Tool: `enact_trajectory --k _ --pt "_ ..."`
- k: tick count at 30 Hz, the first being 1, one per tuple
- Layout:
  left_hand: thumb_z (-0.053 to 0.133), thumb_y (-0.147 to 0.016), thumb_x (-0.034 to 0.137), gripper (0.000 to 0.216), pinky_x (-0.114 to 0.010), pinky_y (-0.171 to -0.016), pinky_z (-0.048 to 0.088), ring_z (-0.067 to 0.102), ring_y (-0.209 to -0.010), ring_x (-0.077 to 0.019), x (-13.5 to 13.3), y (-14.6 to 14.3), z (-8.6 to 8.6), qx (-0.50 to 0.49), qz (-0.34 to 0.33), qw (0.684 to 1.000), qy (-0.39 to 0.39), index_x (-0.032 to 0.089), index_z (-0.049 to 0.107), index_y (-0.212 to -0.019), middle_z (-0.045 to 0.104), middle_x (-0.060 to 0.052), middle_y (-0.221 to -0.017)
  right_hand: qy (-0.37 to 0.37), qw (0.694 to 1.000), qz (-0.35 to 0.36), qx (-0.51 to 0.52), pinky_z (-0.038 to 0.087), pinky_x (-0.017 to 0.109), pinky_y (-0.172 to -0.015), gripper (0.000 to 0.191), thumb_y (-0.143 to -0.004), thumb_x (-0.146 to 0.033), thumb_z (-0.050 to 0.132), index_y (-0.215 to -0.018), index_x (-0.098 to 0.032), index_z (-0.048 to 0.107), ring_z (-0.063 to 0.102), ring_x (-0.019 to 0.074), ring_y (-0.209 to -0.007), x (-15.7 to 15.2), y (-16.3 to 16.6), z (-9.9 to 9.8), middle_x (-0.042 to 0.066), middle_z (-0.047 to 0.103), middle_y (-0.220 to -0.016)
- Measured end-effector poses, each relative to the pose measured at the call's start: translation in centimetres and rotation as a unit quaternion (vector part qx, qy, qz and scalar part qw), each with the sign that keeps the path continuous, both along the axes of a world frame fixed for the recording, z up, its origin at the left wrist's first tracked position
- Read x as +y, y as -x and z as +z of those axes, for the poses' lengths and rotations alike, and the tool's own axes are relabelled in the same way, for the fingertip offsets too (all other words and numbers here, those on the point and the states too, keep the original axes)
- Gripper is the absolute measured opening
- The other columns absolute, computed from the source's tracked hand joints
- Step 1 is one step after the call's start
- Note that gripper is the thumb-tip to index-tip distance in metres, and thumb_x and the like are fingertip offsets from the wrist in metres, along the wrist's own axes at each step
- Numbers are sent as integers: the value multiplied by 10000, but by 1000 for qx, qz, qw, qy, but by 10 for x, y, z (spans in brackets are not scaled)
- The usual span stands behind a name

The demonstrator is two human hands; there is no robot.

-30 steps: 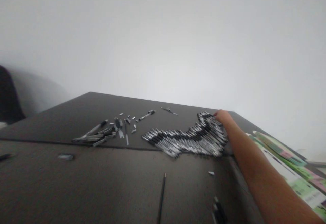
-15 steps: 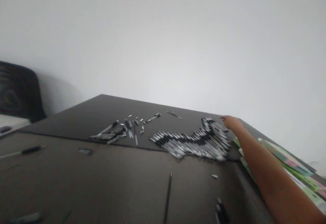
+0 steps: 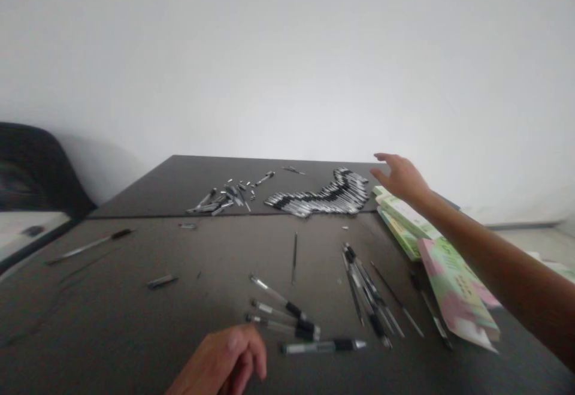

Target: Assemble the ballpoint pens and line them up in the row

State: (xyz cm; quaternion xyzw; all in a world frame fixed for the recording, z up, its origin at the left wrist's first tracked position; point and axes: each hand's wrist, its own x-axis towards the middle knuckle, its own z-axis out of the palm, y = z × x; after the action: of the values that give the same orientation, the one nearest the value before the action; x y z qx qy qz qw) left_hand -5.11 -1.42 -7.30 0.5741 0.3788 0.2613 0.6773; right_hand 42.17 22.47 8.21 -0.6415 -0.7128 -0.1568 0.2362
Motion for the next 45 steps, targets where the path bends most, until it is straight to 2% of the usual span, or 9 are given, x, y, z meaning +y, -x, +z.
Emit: enact_trajectory --k 3,6,9,11,16,20,32,42,45 --pt "318 -816 1036 929 -187 -324 287 335 -331 -91 3 -6 -2 -12 1 999 29 179 673 -862 475 38 -474 87 995 42 1 508 376 -903 438 -1000 -544 625 -1218 -208 804 737 277 -999 -69 19 -8 122 822 -1120" --pt "392 -804 1021 885 -171 -304 243 307 -321 -79 1 -11 8 -27 43 998 26 171 637 -825 447 48 -460 254 966 42 18 481 344 -738 500 -920 -675 639 -968 -225 852 725 243 -769 -116 33 -14 58 810 -819" --pt "434 -840 977 838 -158 -313 257 323 -349 -78 -3 -13 22 -21 63 998 -5 164 640 -822 425 56 -486 417 907 48 30 482 320 -702 480 -824 -662 706 -945 -220 848 727 241 -767 -136 39 -19 44 803 -786" --pt "430 -855 965 836 -156 -316 269 332 -357 -80 -6 -13 29 -14 63 998 -25 159 649 -821 416 57 -497 473 880 46 22 490 311 -683 434 -774 -604 742 -936 -217 851 736 245 -771 -139 39 -22 46 809 -792" --pt "391 -900 935 831 -154 -325 289 342 -360 -81 -8 -13 28 1 50 997 -56 153 665 -826 424 53 -487 498 867 14 -13 479 328 -670 379 -771 -558 734 -790 -190 819 727 254 -734 -139 37 -29 79 791 -749" --pt "375 -963 873 784 -153 -335 291 350 -363 -80 -7 -11 20 3 45 997 -62 156 674 -859 450 49 -502 512 858 9 -46 453 348 -680 489 -833 -645 673 -657 -195 754 693 246 -684 -152 43 -27 91 757 -698" --pt "349 -1028 799 723 -150 -357 320 399 -406 -90 -8 -6 20 30 30 995 -86 171 686 -907 487 40 -550 529 844 54 -68 381 319 -599 546 -869 -696 617 -668 -197 710 618 210 -619 -175 66 -26 76 712 -687" --pt "368 -1028 784 701 -162 -365 335 416 -435 -103 -10 -6 27 46 22 993 -104 175 690 -903 483 38 -569 544 837 52 -8 527 308 -713 402 -757 -563 779 -979 -237 862 767 277 -865 -177 43 -36 56 835 -897" --pt "356 -1049 753 685 -167 -371 338 418 -433 -103 -10 -5 25 54 17 992 -114 174 693 -909 479 41 -567 558 829 47 -3 538 299 -647 381 -741 -492 789 -1017 -242 870 772 272 -820 -181 44 -34 57 838 -886"
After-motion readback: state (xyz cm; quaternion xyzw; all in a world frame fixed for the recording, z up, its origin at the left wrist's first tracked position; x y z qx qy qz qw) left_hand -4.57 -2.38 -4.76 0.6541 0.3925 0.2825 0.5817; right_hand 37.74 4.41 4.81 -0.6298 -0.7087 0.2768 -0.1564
